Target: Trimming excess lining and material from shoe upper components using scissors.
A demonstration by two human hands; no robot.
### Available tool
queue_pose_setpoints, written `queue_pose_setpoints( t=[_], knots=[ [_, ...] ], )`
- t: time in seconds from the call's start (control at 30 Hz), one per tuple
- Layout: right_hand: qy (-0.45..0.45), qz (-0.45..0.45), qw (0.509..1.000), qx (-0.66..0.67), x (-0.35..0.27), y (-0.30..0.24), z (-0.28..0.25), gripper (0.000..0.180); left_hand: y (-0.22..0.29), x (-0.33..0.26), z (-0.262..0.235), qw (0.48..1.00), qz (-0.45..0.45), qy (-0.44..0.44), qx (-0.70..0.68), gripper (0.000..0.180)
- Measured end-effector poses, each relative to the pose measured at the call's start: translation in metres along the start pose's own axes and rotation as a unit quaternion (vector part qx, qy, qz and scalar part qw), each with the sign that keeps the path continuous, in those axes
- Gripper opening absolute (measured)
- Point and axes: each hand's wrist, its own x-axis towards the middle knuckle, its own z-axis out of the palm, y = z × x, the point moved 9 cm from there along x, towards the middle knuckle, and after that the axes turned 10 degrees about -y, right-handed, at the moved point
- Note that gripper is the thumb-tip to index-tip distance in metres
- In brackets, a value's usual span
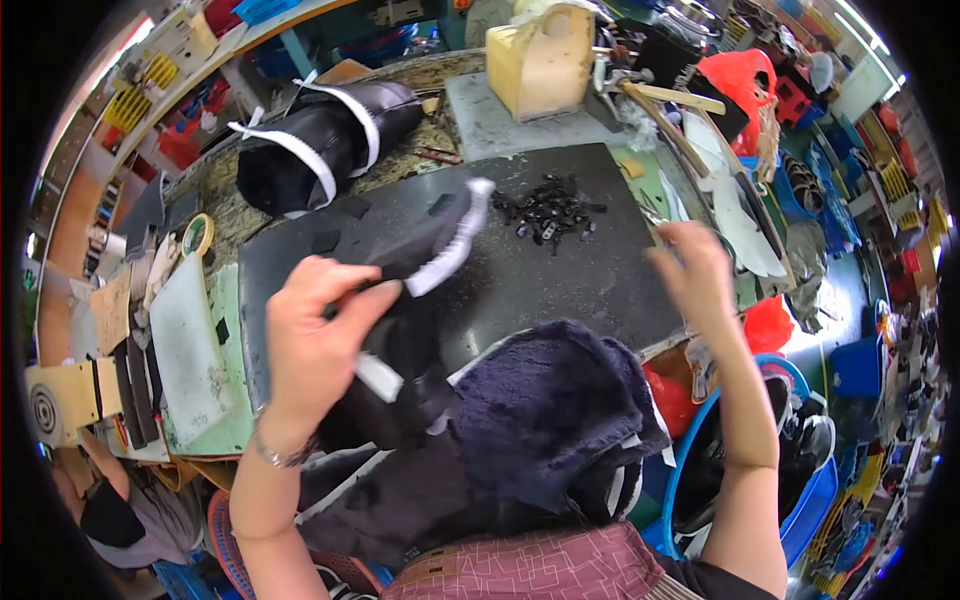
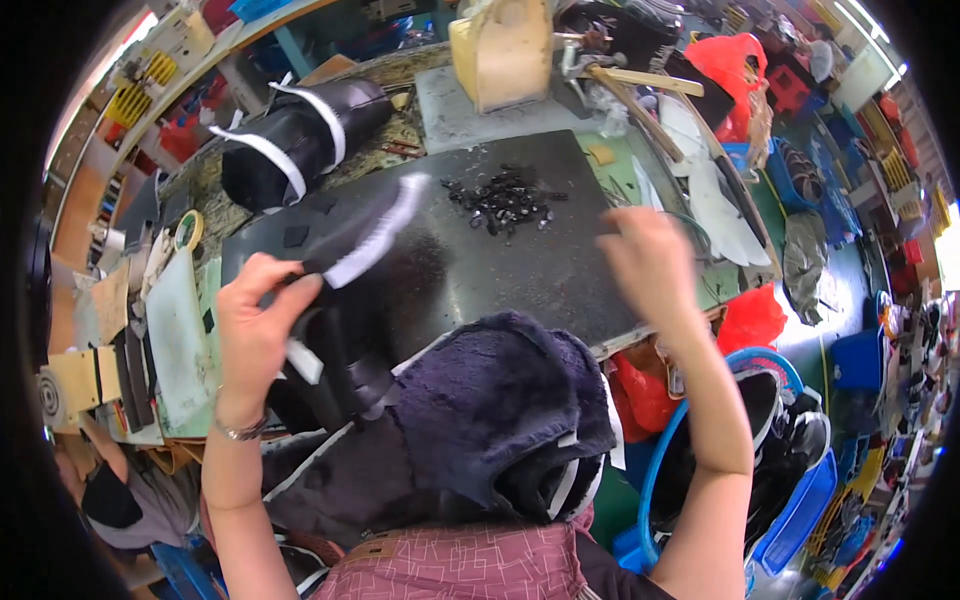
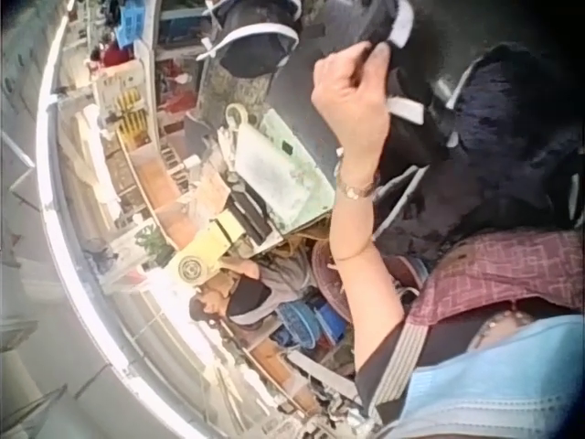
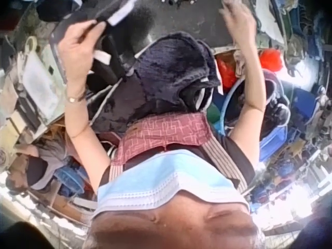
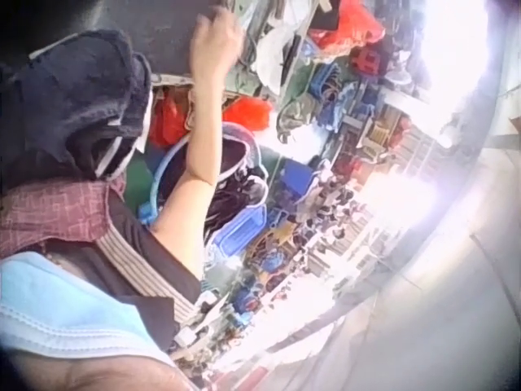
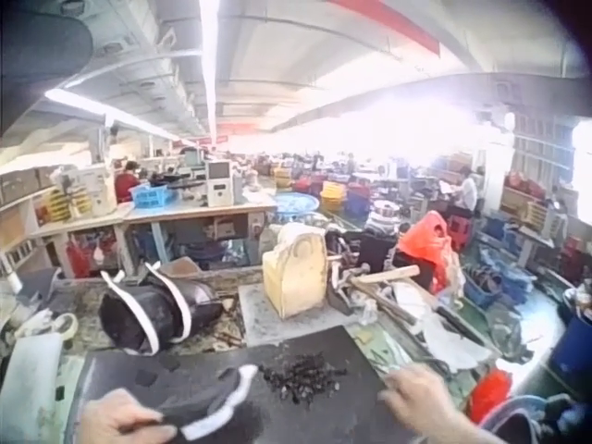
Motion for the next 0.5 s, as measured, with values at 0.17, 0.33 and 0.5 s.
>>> queue_pose_setpoints(
  t=[0.17,0.33,0.5],
  knots=[
    [-0.148,0.145,0.94,-0.272,-0.029,0.134,0.019,0.043,0.013,0.012,0.038,0.998,0.055,0.014,-0.016,0.012],
    [-0.012,0.165,0.985,0.037,-0.025,0.089,-0.031,0.043,0.004,0.008,0.044,0.996,0.07,0.012,-0.049,0.012],
    [-0.132,-0.136,0.982,0.012,0.009,-0.061,-0.029,0.072,-0.007,0.005,0.042,0.997,0.05,0.015,-0.06,0.011]
  ],
)
